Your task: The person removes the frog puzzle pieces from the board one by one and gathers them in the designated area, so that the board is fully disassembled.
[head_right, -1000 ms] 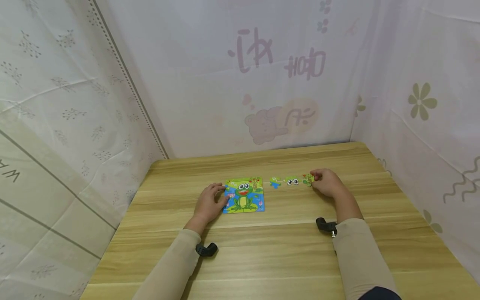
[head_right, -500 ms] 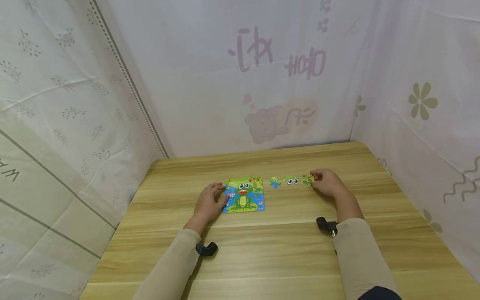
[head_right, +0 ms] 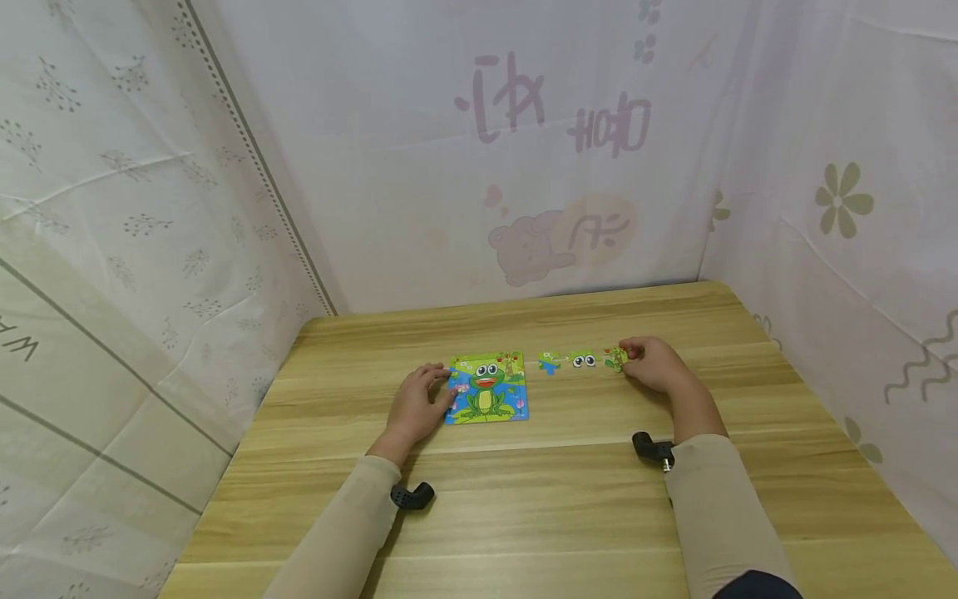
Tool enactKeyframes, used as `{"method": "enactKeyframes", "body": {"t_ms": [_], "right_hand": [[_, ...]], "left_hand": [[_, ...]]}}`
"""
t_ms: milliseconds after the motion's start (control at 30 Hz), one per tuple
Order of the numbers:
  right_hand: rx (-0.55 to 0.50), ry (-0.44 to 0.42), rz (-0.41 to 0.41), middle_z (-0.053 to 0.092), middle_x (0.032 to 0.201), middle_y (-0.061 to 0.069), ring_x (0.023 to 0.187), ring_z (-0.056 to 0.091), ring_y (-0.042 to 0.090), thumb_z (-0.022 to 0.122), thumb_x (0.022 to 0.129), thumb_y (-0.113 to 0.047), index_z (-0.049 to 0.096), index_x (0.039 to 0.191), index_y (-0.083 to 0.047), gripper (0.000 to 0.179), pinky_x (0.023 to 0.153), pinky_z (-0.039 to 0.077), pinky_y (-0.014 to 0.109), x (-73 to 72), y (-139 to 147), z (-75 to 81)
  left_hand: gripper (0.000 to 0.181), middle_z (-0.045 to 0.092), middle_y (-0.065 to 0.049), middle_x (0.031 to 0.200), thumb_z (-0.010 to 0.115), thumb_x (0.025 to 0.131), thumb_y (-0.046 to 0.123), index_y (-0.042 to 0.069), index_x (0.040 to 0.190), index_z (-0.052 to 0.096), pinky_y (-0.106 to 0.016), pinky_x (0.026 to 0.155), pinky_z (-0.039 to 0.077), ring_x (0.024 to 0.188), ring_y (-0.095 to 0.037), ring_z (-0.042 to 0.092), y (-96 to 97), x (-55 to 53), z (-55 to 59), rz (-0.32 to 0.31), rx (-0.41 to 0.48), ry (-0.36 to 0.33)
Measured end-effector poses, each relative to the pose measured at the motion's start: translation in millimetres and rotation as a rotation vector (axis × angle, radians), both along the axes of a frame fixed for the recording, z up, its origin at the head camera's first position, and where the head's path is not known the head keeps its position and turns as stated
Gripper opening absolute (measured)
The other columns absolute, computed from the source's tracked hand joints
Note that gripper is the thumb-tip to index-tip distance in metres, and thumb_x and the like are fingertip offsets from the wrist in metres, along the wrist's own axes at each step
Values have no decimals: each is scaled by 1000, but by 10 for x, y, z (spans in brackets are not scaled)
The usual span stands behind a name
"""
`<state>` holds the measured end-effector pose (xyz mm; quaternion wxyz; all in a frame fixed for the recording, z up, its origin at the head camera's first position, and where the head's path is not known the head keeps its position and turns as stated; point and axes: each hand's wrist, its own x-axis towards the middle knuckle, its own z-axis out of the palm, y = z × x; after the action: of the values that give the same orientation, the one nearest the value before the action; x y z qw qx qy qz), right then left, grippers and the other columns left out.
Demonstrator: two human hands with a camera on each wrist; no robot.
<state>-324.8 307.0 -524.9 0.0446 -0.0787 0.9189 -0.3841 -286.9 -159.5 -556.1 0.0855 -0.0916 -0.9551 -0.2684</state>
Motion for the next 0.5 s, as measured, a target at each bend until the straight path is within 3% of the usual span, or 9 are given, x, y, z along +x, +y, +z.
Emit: {"method": "enactKeyframes", "body": {"t_ms": [500], "right_hand": [[8, -8, -5, 61, 118, 20, 109, 55, 35, 69, 96, -8, 57, 144, 5, 51, 94, 46, 47, -9, 35, -10]], "left_hand": [[46, 53, 1, 155, 69, 101, 48, 21, 138, 67, -47, 125, 31, 151, -25, 38, -15, -16, -19, -6, 4, 11]]}}
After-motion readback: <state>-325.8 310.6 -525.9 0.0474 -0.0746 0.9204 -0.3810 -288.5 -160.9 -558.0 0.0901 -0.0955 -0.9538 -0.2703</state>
